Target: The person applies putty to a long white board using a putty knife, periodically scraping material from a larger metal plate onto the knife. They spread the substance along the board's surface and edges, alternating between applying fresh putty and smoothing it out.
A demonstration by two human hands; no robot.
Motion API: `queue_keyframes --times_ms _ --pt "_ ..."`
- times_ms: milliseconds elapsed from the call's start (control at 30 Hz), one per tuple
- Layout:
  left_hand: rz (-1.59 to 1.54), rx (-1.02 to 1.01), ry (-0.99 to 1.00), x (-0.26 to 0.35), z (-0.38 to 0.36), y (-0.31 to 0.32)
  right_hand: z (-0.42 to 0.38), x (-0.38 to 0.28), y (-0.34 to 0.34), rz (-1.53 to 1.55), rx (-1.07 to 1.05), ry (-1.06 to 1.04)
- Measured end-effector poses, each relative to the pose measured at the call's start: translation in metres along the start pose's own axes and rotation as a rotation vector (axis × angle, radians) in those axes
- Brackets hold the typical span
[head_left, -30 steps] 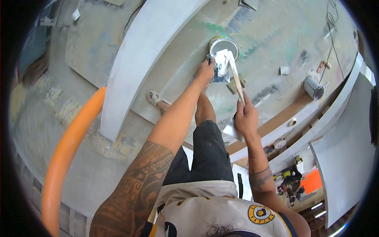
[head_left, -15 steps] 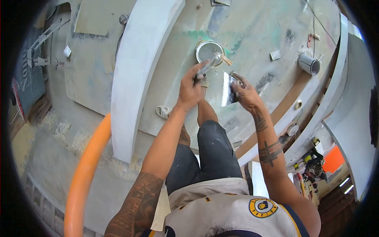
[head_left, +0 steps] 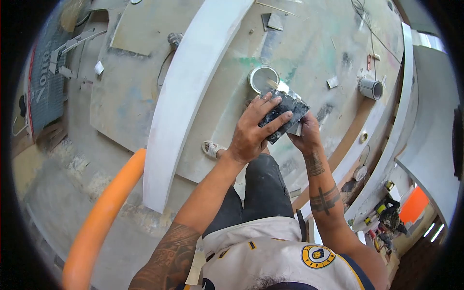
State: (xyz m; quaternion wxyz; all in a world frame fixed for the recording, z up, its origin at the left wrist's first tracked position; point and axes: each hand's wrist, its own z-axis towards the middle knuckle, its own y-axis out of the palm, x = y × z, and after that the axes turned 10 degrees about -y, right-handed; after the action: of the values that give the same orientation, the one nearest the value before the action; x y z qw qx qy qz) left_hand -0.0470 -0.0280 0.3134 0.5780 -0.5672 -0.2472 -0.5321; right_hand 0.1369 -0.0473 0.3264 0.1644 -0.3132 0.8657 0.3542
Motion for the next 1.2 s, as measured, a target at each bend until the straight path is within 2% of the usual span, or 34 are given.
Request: queue_keyframes --times_ms 67,100,167,267,333,400,433,467,500,533,567,600,667,700,733,800,867,933,967,1000,1067,1133,1167,1200 --pt "0.032 0.02 -0.031 0.008 -0.012 -0.016 -0.013 0.005 0.002 0.098 -0.099 -0.013" --pt "-0.003 0.02 -0.084 0.012 -0.02 -0.023 -0.017 0.011 -0.001 0.098 -0.021 -0.031" --pt "-0.111 0.039 -0.164 0.022 -0.037 -0.036 -0.043 0.012 0.016 0.076 -0.054 -0.053" --pt "-0.049 0.055 -0.19 0.028 -0.074 -0.06 -0.071 0.019 0.014 0.082 -0.097 -0.102" --pt "0.011 0.089 -0.236 0.028 -0.103 -0.073 -0.094 0.019 0.018 -0.136 -0.324 -0.317" --pt "-0.449 0.28 -0.611 0.034 -0.134 -0.079 -0.102 0.034 0.01 -0.801 -0.221 -0.633" --pt "-0.425 0.292 -0.907 0.038 -0.144 -0.089 -0.125 0.021 0.048 -1.106 -0.346 -0.603" --pt "-0.412 0.337 -0.923 0.043 -0.149 -0.102 -0.13 0.03 0.074 -1.281 -0.633 -1.0" --pt "-1.035 0.307 -1.113 0.049 -0.149 -0.116 -0.136 0.03 0.096 -1.313 -0.889 -1.15" --pt "-1.687 0.248 -1.217 0.053 -0.153 -0.124 -0.142 0.033 0.112 -1.322 -1.144 -1.303" --pt "-1.784 0.151 -1.133 0.052 -0.163 -0.123 -0.15 0.039 0.117 -1.35 -1.281 -1.353" --pt "-1.81 0.181 -1.13 0.056 -0.164 -0.126 -0.149 0.044 0.125 -1.357 -1.314 -1.324" --pt "-1.935 0.166 -1.072 0.066 -0.17 -0.136 -0.147 0.067 0.131 -1.308 -1.537 -1.415" --pt "-1.907 0.215 -1.063 0.068 -0.173 -0.139 -0.142 0.074 0.132 -1.411 -1.584 -1.39" --pt "-1.899 0.255 -1.045 0.074 -0.176 -0.152 -0.133 0.085 0.125 -1.32 -1.576 -1.465" --pt "-1.91 0.433 -0.913 0.086 -0.184 -0.177 -0.122 0.112 0.121 -1.381 -1.317 -1.506" --pt "-1.893 0.523 -0.916 0.079 -0.207 -0.184 -0.12 0.12 0.134 -1.622 -1.241 -1.42" --pt "-1.661 0.678 -0.897 0.061 -0.231 -0.183 -0.116 0.129 0.15 -1.804 -1.242 -1.268" --pt "-1.687 0.622 -0.904 0.055 -0.24 -0.182 -0.115 0.134 0.154 -1.911 -1.249 -1.204" --pt "-1.514 0.716 -0.878 0.047 -0.251 -0.187 -0.114 0.141 0.156 -2.007 -1.242 -1.144" --pt "-1.15 0.903 -0.775 0.037 -0.267 -0.204 -0.118 0.157 0.154 -1.66 -1.009 -1.107" --pt "-0.642 0.867 -0.705 0.042 -0.268 -0.218 -0.136 0.174 0.16 -0.984 -0.385 -0.433" --pt "-0.29 0.814 -0.541 0.047 -0.265 -0.227 -0.145 0.175 0.171 -0.752 -0.264 -0.212" --pt "-0.309 0.781 -0.524 0.053 -0.258 -0.235 -0.15 0.172 0.182 -0.503 -0.146 -0.003"
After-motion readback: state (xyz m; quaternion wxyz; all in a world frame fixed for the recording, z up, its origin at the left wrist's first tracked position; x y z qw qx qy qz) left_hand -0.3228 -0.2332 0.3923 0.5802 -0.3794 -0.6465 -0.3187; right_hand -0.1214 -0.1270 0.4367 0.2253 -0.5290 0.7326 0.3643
